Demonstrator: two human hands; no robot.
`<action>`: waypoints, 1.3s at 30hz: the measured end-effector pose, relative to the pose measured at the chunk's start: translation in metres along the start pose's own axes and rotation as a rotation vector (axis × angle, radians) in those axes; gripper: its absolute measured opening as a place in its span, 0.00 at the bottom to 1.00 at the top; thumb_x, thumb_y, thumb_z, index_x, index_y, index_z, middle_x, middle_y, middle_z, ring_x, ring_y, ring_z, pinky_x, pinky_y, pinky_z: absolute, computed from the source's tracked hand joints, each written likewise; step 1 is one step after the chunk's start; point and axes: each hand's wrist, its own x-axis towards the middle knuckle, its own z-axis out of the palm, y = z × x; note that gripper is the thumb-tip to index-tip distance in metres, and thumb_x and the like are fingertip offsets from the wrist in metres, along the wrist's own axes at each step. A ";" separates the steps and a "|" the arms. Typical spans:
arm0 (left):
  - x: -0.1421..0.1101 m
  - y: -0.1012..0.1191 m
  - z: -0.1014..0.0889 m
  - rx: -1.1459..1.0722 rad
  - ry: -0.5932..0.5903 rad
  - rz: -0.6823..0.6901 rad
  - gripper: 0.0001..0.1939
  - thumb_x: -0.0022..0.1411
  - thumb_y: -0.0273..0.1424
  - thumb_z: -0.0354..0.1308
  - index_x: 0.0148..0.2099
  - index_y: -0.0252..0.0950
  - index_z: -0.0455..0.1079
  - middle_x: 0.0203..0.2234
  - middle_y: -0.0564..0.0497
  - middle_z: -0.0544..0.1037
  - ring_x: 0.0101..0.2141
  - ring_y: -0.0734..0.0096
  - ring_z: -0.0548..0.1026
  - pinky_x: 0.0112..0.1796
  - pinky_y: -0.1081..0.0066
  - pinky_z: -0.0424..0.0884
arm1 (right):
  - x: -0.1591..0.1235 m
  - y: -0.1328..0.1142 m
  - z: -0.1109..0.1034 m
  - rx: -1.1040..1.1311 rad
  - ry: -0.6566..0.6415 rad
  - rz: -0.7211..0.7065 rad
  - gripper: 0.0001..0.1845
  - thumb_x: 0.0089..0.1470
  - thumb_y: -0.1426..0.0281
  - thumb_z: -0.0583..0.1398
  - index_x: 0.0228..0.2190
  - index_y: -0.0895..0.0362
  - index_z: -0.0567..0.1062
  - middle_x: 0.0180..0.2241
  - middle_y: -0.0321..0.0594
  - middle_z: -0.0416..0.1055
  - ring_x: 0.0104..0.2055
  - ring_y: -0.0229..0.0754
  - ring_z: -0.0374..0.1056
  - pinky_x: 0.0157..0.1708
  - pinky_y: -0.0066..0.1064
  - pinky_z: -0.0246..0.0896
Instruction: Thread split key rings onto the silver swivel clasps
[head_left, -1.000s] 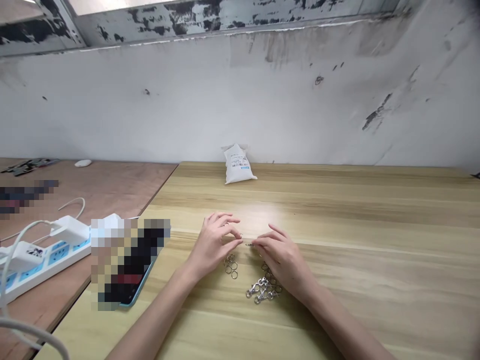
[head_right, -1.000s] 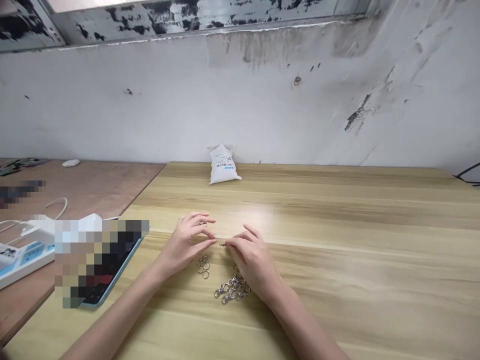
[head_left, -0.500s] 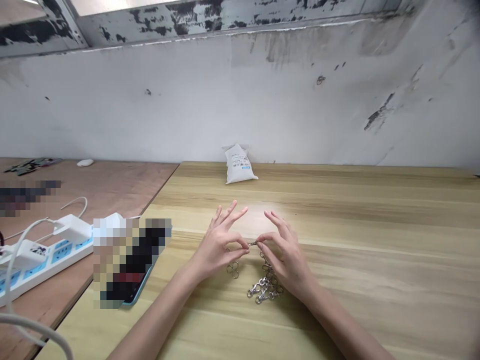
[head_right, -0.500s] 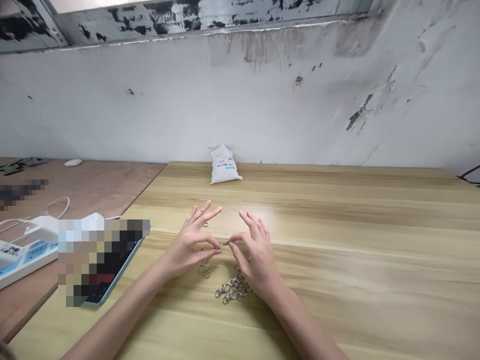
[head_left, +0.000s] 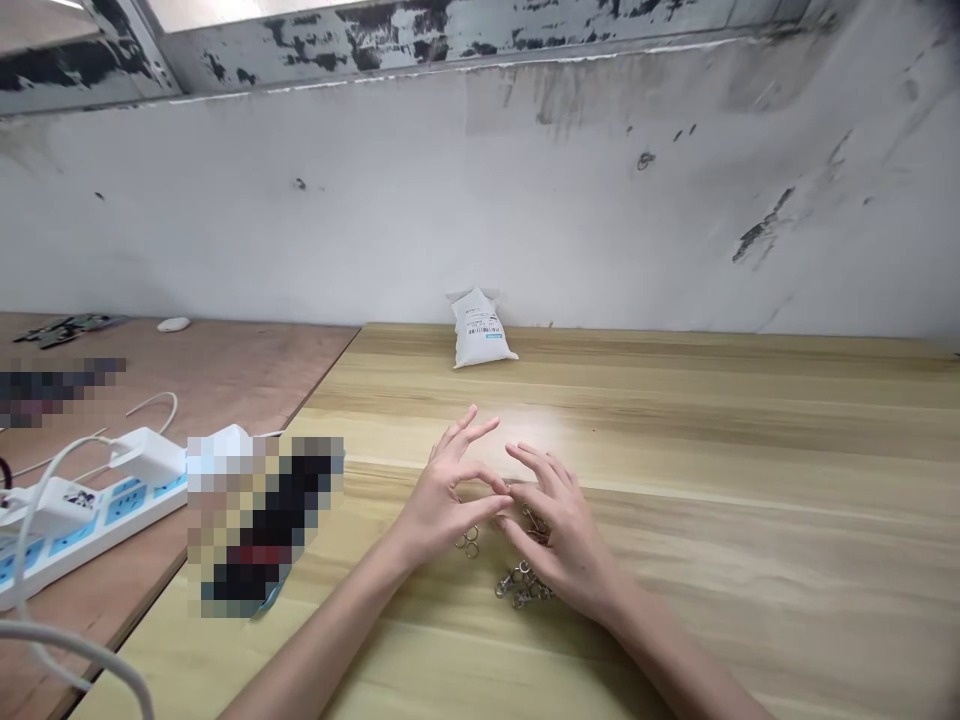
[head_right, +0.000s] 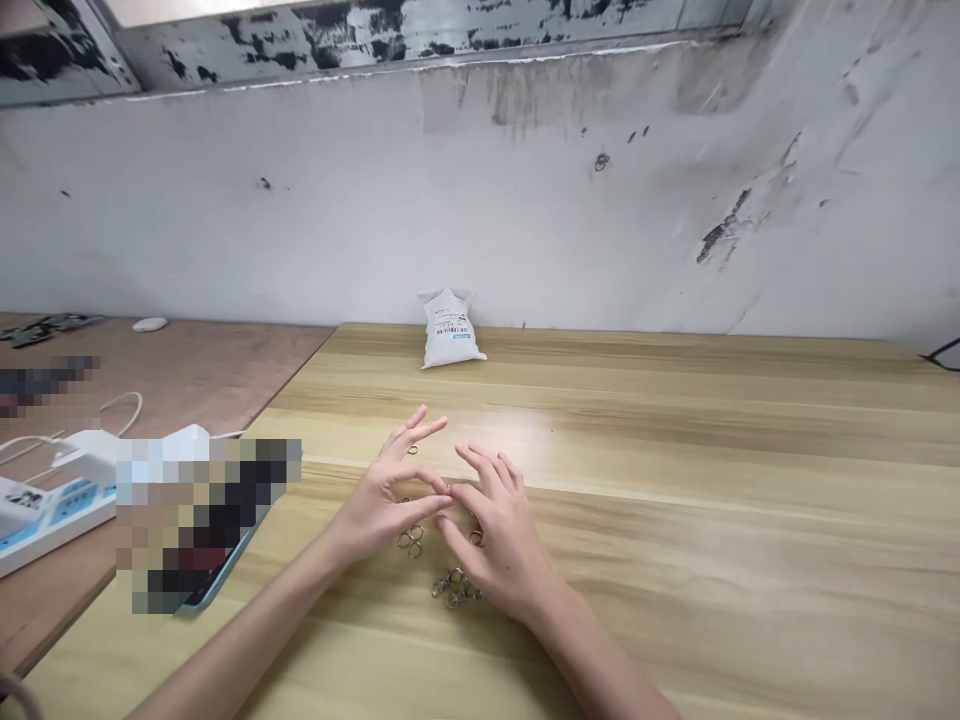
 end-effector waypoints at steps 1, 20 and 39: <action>0.000 0.000 0.001 -0.010 -0.006 -0.001 0.03 0.60 0.32 0.64 0.33 0.40 0.76 0.65 0.51 0.61 0.68 0.56 0.46 0.64 0.43 0.48 | 0.000 0.000 0.001 0.004 0.001 0.001 0.08 0.59 0.70 0.58 0.42 0.52 0.74 0.60 0.49 0.61 0.65 0.55 0.53 0.59 0.58 0.52; -0.001 0.002 0.004 -0.026 0.073 -0.029 0.05 0.61 0.34 0.63 0.40 0.42 0.75 0.59 0.49 0.68 0.64 0.57 0.56 0.62 0.50 0.56 | 0.003 -0.004 -0.002 0.071 0.072 0.000 0.10 0.64 0.73 0.53 0.41 0.52 0.74 0.51 0.48 0.67 0.55 0.51 0.63 0.50 0.47 0.63; 0.001 -0.004 -0.006 0.495 0.034 0.295 0.07 0.64 0.30 0.58 0.35 0.43 0.77 0.60 0.52 0.69 0.64 0.56 0.57 0.62 0.47 0.51 | 0.004 -0.004 -0.011 0.112 -0.009 0.055 0.13 0.66 0.72 0.50 0.34 0.53 0.72 0.46 0.44 0.68 0.52 0.48 0.63 0.50 0.46 0.59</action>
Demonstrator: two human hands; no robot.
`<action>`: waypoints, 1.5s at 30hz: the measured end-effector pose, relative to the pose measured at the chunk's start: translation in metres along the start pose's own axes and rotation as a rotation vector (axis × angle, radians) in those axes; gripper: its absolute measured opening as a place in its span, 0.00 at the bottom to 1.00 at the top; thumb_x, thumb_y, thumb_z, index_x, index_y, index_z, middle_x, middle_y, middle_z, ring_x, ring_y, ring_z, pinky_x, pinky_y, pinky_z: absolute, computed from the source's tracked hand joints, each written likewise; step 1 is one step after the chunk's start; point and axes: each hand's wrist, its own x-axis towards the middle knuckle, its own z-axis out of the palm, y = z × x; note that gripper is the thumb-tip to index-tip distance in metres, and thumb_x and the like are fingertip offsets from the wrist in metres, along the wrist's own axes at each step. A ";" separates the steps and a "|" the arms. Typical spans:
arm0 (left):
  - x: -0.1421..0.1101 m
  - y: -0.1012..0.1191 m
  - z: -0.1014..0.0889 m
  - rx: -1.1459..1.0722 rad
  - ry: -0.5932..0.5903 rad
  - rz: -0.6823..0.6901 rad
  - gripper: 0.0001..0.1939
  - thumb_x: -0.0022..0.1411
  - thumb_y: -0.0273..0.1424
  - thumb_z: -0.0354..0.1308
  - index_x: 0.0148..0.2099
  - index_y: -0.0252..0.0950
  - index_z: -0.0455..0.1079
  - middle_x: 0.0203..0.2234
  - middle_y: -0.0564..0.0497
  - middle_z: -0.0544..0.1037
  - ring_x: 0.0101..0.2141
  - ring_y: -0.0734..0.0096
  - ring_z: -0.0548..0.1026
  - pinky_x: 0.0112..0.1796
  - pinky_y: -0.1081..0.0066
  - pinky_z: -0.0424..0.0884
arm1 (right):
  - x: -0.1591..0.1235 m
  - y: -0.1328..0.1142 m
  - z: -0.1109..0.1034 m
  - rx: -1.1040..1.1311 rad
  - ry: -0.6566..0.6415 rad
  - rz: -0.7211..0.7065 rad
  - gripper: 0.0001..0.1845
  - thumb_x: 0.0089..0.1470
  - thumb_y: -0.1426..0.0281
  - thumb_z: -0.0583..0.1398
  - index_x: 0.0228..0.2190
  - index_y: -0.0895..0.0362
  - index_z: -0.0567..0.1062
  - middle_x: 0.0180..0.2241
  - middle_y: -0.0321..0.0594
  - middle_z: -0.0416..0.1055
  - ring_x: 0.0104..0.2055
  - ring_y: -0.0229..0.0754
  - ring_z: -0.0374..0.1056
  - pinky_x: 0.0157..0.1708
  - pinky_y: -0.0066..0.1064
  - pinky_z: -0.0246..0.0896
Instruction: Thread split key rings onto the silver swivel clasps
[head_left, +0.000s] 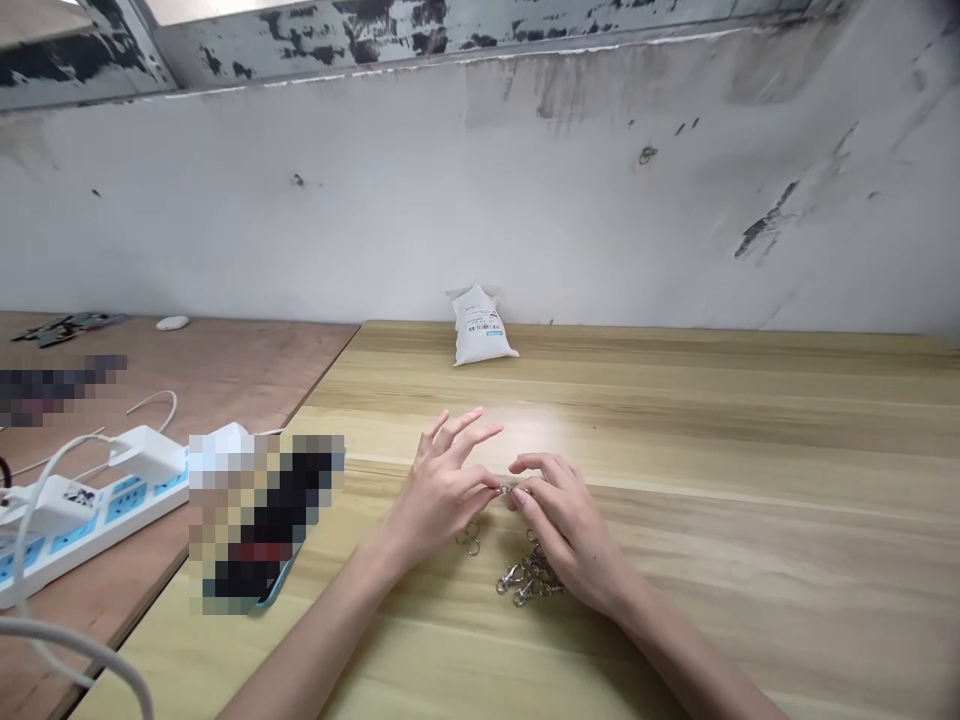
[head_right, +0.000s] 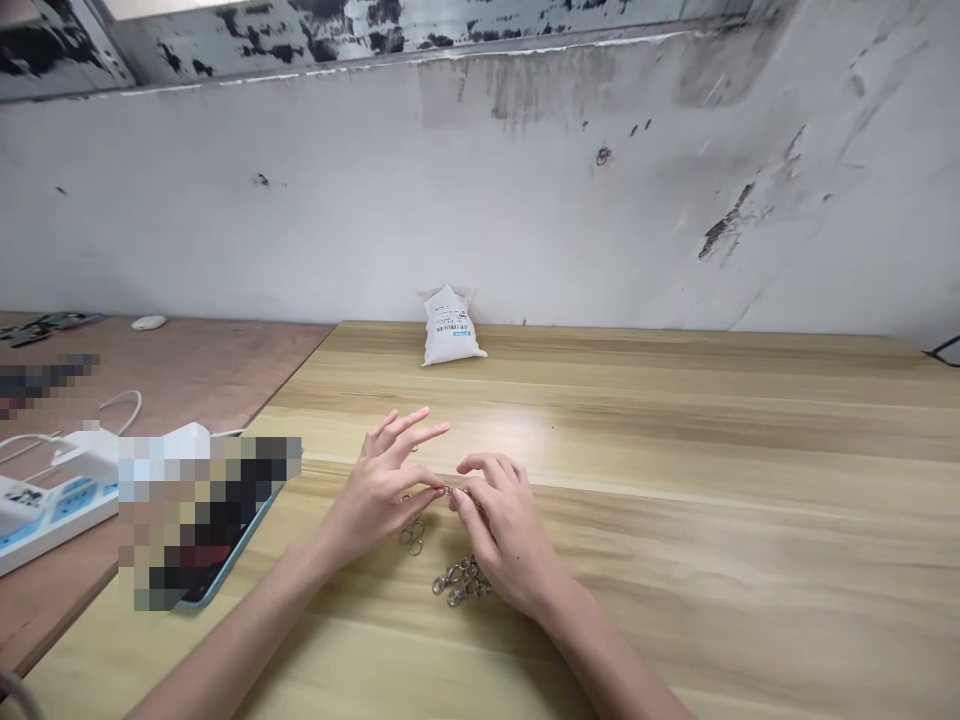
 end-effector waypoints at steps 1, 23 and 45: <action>0.000 0.002 0.001 0.054 0.012 0.029 0.08 0.65 0.29 0.57 0.35 0.42 0.76 0.60 0.52 0.69 0.64 0.57 0.57 0.63 0.48 0.50 | 0.000 -0.001 0.001 0.008 -0.002 0.006 0.13 0.66 0.72 0.50 0.33 0.53 0.72 0.45 0.44 0.68 0.51 0.48 0.63 0.50 0.45 0.59; -0.010 -0.057 -0.016 0.102 0.108 -0.383 0.06 0.63 0.32 0.59 0.35 0.41 0.77 0.53 0.46 0.73 0.60 0.50 0.62 0.55 0.48 0.59 | 0.010 0.030 -0.037 -0.071 -0.193 0.097 0.14 0.65 0.66 0.51 0.32 0.54 0.74 0.33 0.42 0.73 0.36 0.44 0.67 0.41 0.40 0.60; -0.006 -0.029 -0.036 -0.280 -0.543 -0.276 0.05 0.60 0.31 0.59 0.35 0.40 0.77 0.33 0.52 0.75 0.35 0.68 0.72 0.36 0.71 0.63 | -0.004 0.026 -0.005 -0.239 -0.206 0.016 0.09 0.43 0.80 0.58 0.26 0.55 0.66 0.24 0.30 0.68 0.23 0.35 0.58 0.37 0.33 0.58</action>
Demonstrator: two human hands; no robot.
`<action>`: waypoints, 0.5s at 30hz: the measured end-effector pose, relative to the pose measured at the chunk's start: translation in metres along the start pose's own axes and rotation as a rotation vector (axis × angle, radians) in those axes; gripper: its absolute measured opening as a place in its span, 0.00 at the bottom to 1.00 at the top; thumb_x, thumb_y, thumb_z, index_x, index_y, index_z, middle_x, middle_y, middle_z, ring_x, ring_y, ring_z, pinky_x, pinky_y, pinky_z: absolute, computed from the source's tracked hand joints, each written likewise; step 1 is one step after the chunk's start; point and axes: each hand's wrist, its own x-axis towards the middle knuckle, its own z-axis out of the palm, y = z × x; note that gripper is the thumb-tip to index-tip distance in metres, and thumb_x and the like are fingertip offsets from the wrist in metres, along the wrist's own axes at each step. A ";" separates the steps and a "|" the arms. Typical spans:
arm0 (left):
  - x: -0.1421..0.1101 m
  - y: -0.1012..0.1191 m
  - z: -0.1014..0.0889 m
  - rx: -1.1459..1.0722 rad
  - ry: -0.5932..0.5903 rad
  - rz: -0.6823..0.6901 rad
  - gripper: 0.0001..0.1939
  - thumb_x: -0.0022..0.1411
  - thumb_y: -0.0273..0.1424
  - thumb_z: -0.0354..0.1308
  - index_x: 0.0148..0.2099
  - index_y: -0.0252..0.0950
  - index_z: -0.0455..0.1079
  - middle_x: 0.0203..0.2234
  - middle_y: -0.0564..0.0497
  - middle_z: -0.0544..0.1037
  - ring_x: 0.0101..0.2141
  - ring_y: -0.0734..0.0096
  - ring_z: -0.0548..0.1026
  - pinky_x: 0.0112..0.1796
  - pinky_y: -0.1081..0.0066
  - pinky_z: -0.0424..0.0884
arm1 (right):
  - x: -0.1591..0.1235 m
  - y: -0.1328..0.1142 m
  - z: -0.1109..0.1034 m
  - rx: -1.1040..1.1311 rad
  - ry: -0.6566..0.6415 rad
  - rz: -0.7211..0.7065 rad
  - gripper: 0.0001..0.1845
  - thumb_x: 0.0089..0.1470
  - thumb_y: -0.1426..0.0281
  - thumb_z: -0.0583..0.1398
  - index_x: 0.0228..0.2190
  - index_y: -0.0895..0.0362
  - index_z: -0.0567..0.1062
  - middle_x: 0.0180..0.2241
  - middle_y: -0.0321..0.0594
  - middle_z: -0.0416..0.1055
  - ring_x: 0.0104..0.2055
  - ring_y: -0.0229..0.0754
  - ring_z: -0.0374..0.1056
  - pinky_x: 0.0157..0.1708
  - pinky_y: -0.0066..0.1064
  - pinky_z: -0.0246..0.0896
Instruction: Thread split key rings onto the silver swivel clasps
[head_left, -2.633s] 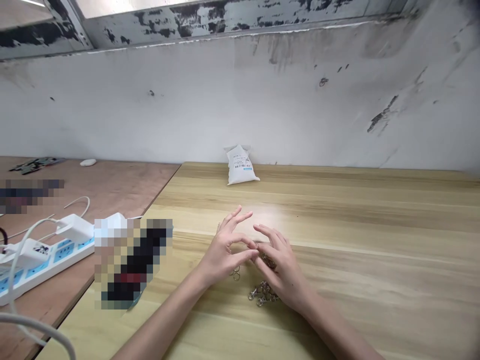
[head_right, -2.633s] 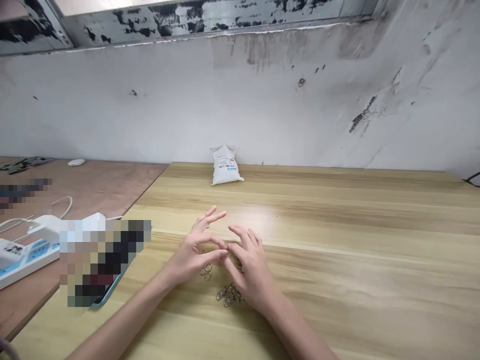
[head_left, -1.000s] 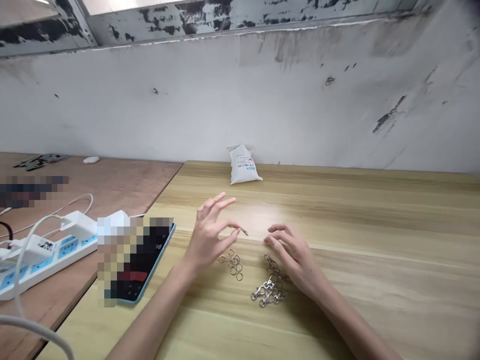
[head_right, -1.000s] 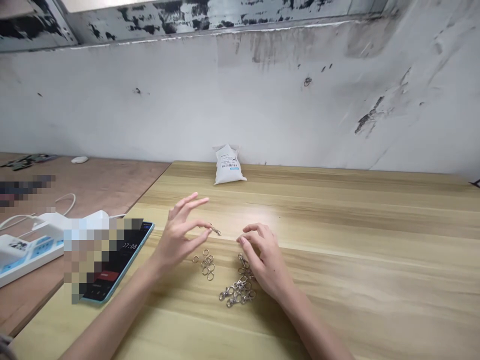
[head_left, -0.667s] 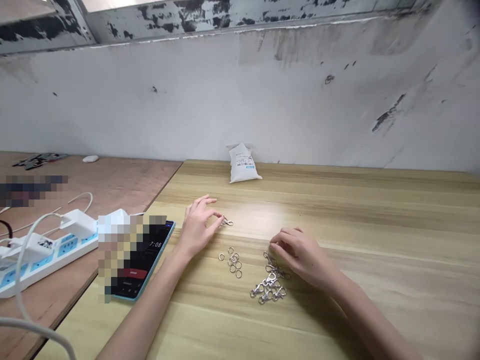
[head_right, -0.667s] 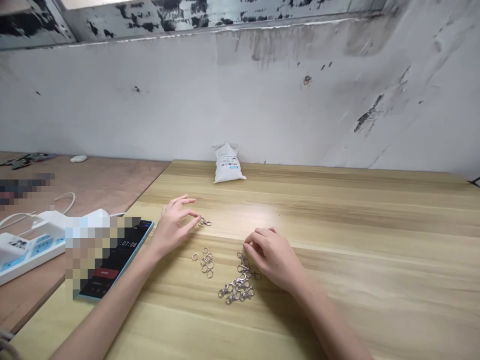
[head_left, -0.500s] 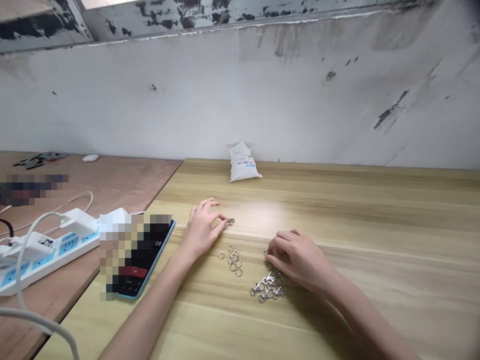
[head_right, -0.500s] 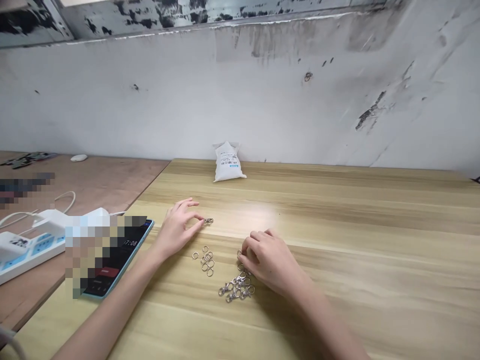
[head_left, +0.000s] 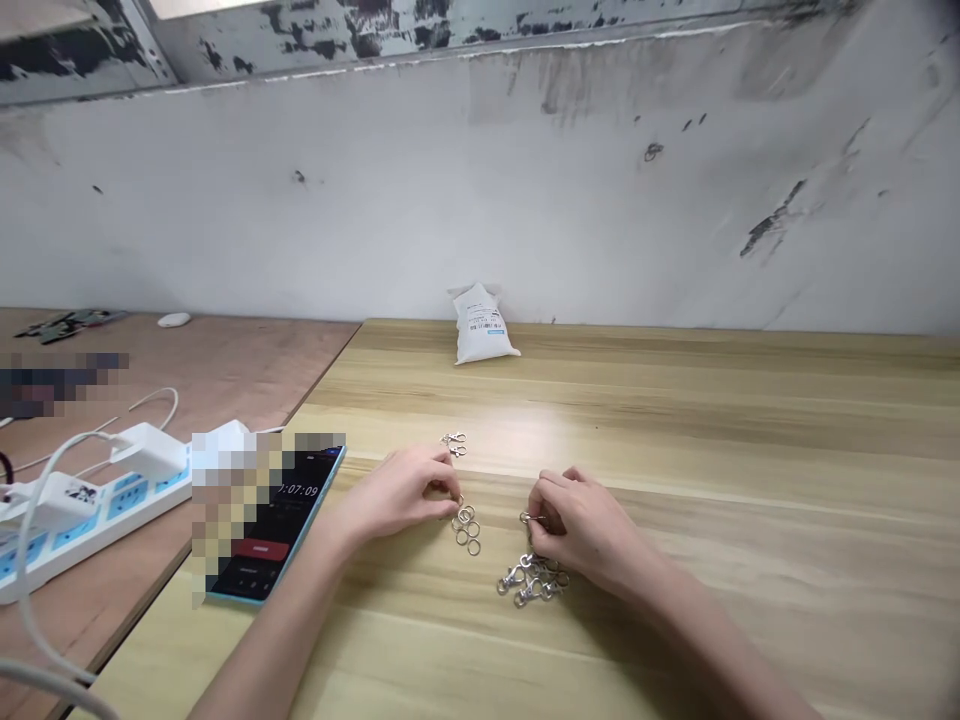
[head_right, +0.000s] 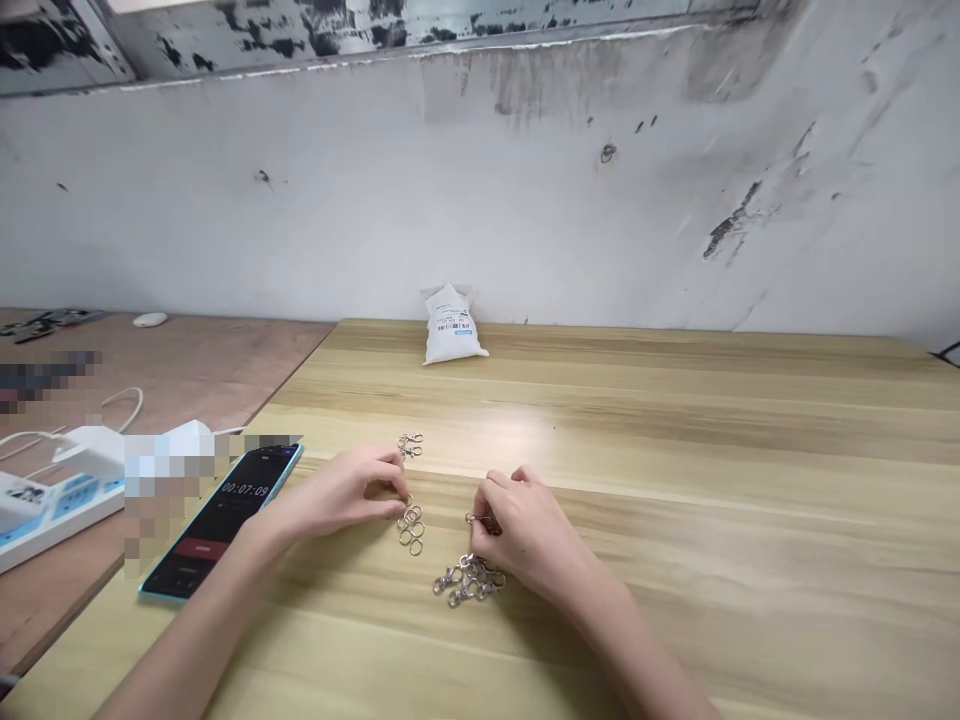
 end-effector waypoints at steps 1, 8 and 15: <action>0.001 0.001 0.001 0.009 0.002 -0.001 0.06 0.61 0.31 0.58 0.34 0.40 0.77 0.33 0.52 0.75 0.35 0.68 0.72 0.36 0.71 0.63 | 0.000 0.000 0.000 0.007 -0.001 0.003 0.09 0.43 0.80 0.58 0.26 0.55 0.66 0.24 0.30 0.68 0.23 0.35 0.58 0.37 0.33 0.58; 0.006 0.001 0.013 0.059 0.071 0.066 0.06 0.56 0.23 0.56 0.29 0.37 0.72 0.30 0.52 0.74 0.34 0.70 0.70 0.34 0.72 0.62 | 0.001 -0.001 -0.001 0.033 0.020 -0.021 0.10 0.44 0.80 0.59 0.26 0.55 0.66 0.24 0.29 0.67 0.24 0.34 0.57 0.37 0.32 0.57; 0.008 -0.004 0.021 0.006 0.157 0.119 0.05 0.54 0.21 0.56 0.30 0.36 0.69 0.27 0.54 0.75 0.30 0.72 0.70 0.33 0.72 0.63 | 0.005 -0.010 0.000 0.050 0.099 -0.127 0.09 0.48 0.80 0.58 0.26 0.54 0.65 0.23 0.29 0.68 0.24 0.34 0.61 0.36 0.31 0.58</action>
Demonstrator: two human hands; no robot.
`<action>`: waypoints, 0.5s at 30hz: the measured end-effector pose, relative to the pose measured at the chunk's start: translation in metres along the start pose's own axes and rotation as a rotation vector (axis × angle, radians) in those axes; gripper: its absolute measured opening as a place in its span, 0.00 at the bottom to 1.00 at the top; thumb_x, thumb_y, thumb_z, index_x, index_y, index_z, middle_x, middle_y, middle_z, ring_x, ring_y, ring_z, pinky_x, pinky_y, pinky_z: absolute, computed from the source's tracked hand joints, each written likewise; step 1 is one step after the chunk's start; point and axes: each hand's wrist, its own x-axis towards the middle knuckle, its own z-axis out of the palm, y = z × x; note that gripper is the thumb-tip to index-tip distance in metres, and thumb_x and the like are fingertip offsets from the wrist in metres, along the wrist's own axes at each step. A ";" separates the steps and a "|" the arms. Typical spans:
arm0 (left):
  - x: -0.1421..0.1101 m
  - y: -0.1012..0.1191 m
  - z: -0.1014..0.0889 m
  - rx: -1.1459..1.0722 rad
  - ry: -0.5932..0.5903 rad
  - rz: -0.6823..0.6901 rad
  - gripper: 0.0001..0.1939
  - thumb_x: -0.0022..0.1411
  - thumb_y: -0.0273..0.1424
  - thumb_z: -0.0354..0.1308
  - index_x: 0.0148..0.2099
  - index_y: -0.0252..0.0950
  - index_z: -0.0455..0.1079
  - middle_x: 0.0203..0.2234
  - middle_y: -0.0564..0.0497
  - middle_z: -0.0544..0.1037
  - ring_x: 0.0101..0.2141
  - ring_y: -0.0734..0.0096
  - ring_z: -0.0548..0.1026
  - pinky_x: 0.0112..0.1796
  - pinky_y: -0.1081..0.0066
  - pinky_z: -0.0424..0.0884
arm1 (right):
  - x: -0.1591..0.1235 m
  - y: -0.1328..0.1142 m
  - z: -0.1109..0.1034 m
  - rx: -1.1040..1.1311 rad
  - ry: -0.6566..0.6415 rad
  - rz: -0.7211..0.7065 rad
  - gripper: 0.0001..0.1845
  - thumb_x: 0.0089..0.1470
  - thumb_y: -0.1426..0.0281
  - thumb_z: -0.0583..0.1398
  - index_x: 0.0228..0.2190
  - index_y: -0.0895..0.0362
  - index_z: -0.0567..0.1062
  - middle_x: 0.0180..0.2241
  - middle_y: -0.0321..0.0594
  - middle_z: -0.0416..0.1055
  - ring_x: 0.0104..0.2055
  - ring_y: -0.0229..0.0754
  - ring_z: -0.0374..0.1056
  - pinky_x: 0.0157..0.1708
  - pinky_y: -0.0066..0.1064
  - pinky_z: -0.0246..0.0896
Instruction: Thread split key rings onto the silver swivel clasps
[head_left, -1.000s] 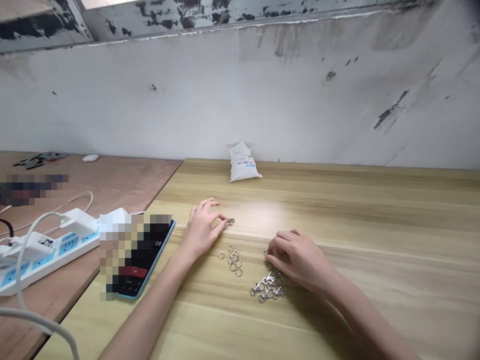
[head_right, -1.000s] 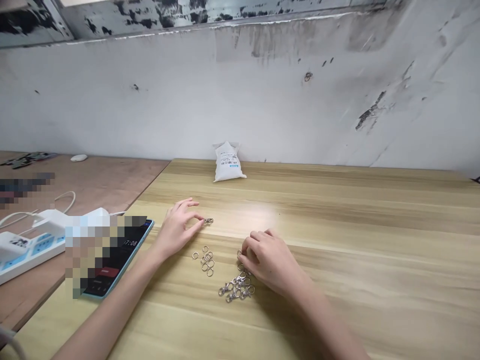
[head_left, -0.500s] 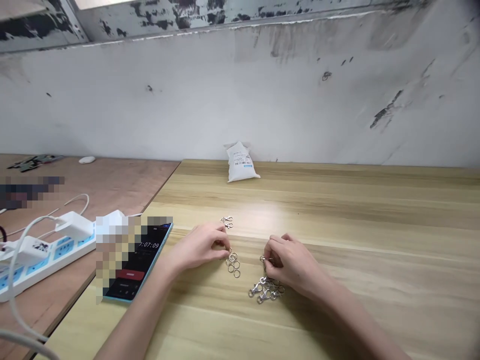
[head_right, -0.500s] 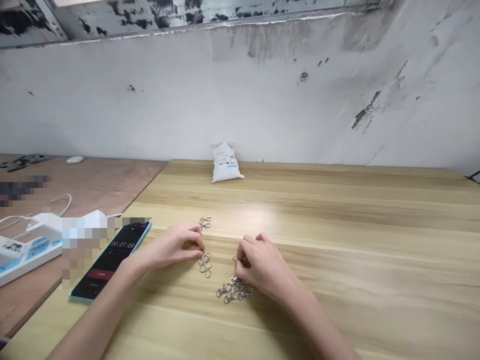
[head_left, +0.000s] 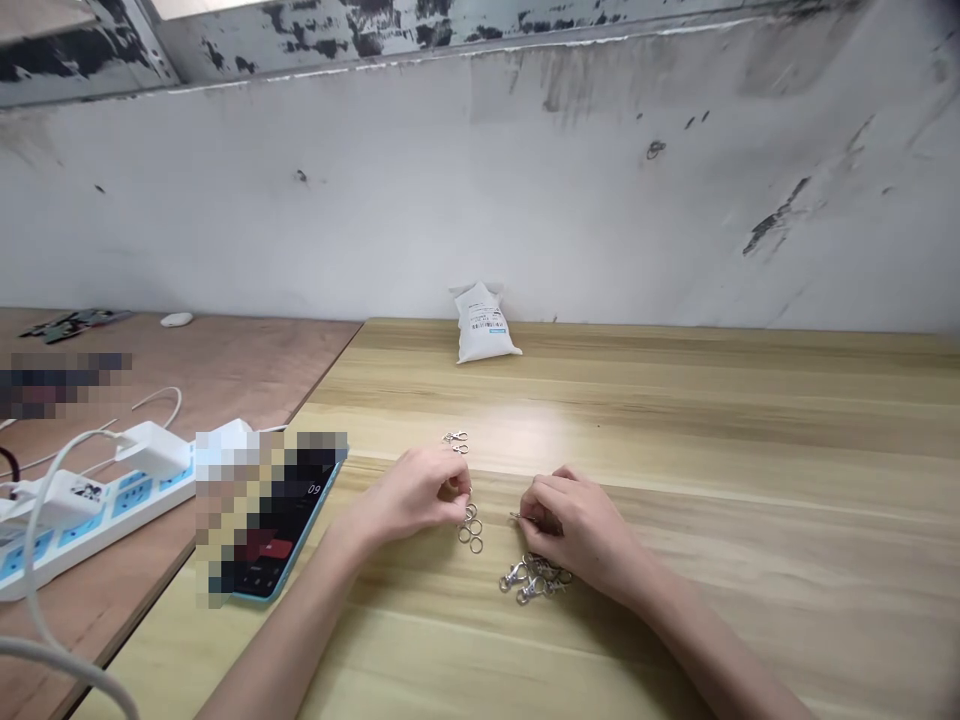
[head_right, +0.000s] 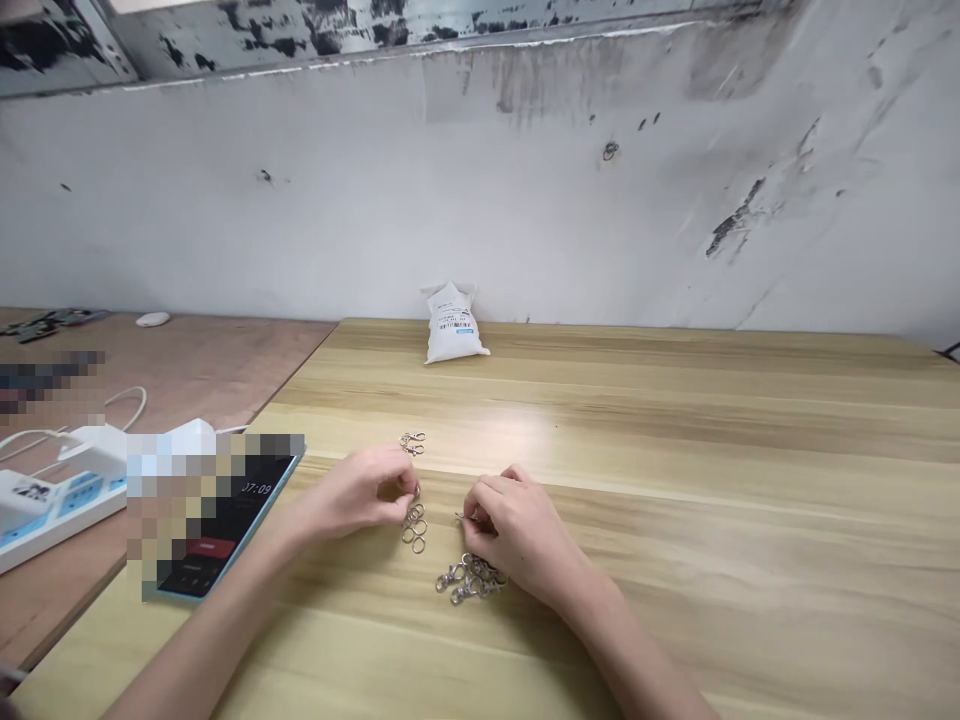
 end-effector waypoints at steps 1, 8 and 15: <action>0.000 0.000 0.000 -0.003 0.010 0.000 0.05 0.53 0.21 0.56 0.30 0.36 0.69 0.26 0.54 0.74 0.29 0.72 0.69 0.32 0.72 0.62 | 0.001 -0.001 0.000 0.009 0.009 -0.012 0.08 0.50 0.79 0.58 0.26 0.54 0.66 0.23 0.30 0.69 0.23 0.34 0.61 0.35 0.31 0.58; 0.005 0.002 0.002 -0.027 0.075 0.018 0.07 0.57 0.21 0.56 0.30 0.36 0.71 0.25 0.53 0.75 0.29 0.71 0.71 0.33 0.71 0.65 | 0.000 -0.003 -0.001 0.110 0.098 0.059 0.06 0.58 0.74 0.57 0.29 0.54 0.70 0.16 0.29 0.65 0.22 0.37 0.62 0.33 0.31 0.60; 0.006 -0.001 0.004 -0.082 0.119 0.007 0.08 0.63 0.24 0.55 0.40 0.38 0.75 0.32 0.50 0.80 0.34 0.68 0.76 0.37 0.68 0.69 | 0.001 -0.004 -0.001 0.186 0.134 0.129 0.07 0.61 0.73 0.56 0.37 0.54 0.75 0.30 0.38 0.76 0.26 0.38 0.66 0.30 0.30 0.61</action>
